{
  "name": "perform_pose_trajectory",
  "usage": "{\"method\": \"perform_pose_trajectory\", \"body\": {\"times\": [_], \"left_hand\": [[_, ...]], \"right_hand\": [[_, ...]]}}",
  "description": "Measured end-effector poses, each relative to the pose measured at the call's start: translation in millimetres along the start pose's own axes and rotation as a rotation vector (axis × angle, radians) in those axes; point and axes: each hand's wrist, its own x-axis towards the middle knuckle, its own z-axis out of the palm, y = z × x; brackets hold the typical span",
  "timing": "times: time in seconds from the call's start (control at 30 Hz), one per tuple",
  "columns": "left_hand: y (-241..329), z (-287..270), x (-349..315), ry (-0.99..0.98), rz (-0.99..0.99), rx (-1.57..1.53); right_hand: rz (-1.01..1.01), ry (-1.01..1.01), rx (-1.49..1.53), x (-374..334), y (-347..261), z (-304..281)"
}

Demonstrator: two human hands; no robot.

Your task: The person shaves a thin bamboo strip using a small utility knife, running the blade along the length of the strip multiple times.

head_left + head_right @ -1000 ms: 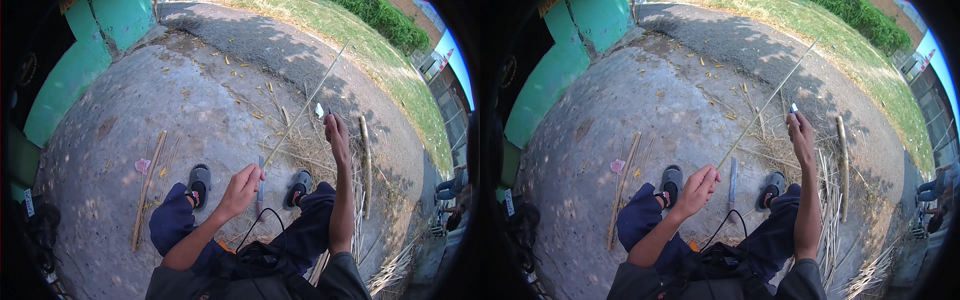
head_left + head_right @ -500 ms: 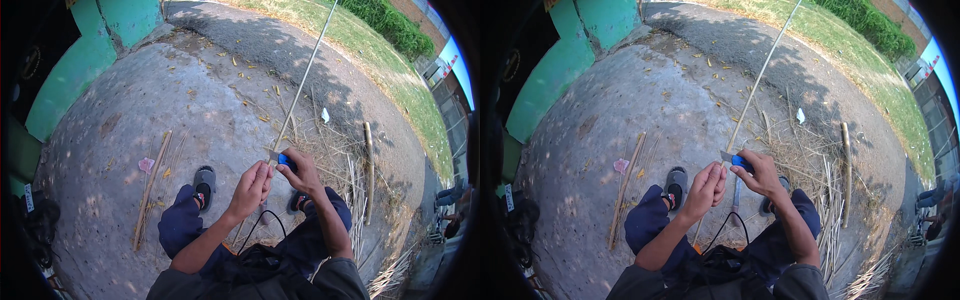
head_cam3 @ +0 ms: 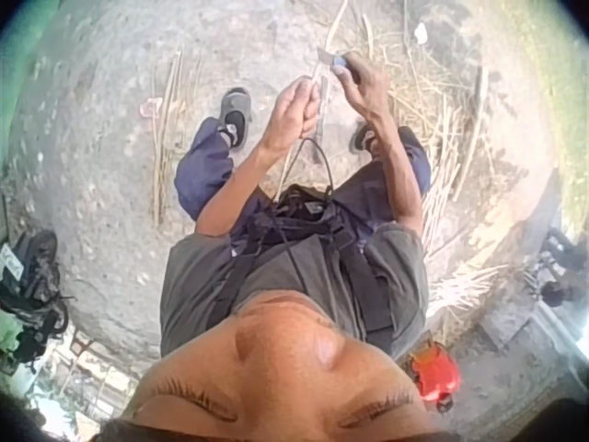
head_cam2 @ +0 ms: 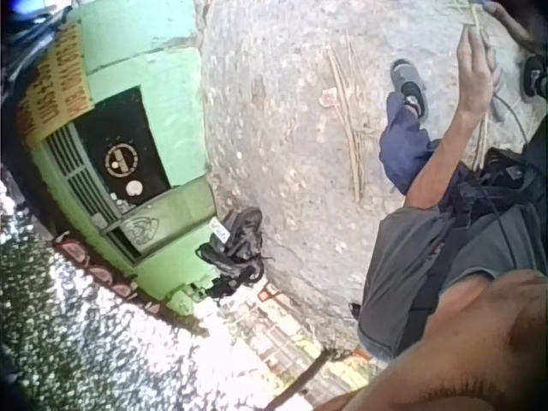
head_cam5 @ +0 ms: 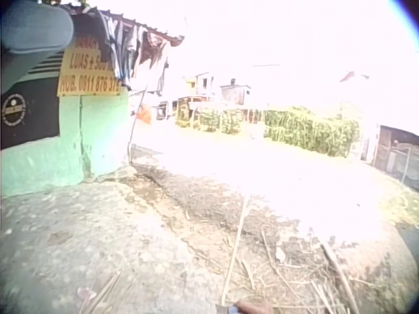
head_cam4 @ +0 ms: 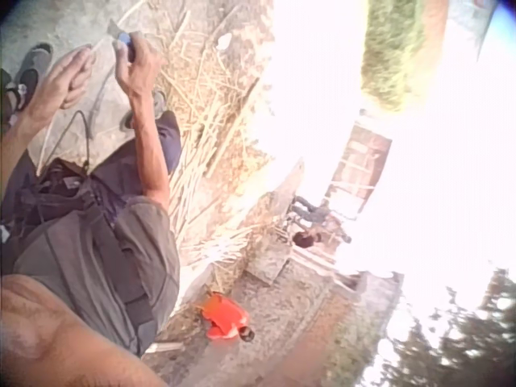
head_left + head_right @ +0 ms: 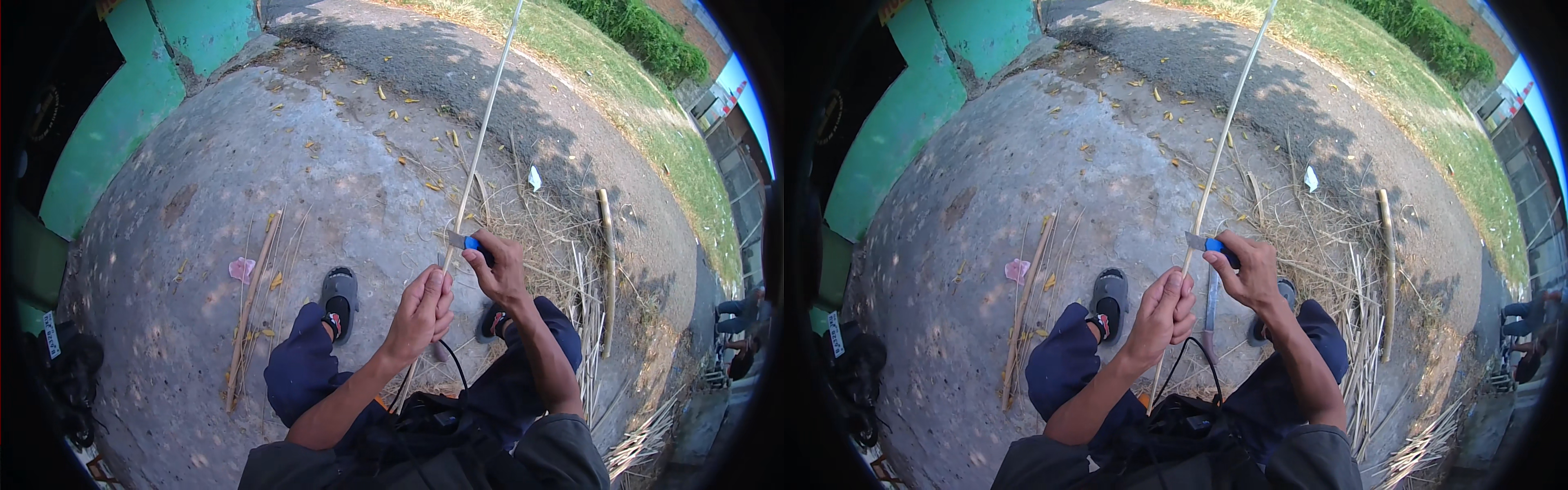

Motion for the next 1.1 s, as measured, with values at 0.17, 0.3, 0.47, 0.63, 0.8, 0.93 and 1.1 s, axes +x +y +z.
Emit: {"method": "perform_pose_trajectory", "body": {"times": [0.17,0.3,0.47,0.63,0.8,0.93,1.1], "left_hand": [[1,-2,0,0.040,-0.004,0.035],[-11,10,-12,-0.033,-0.025,0.133],[-16,9,-14,-0.036,0.039,0.170],[-11,2,-10,0.034,0.089,0.139],[-9,2,-10,0.052,0.108,0.145],[-11,-4,-10,0.082,0.134,0.201],[-11,-10,-9,0.110,0.127,0.198]], "right_hand": [[-0.038,0.072,-0.037,4,1,7],[0.224,0.279,-0.007,24,35,-16],[0.086,0.355,0.191,12,36,-17],[-0.135,0.018,0.158,4,-2,-11],[-0.185,-0.084,0.138,5,0,3],[-0.177,-0.072,0.102,8,-4,5],[-0.171,-0.055,0.034,12,0,14]]}}
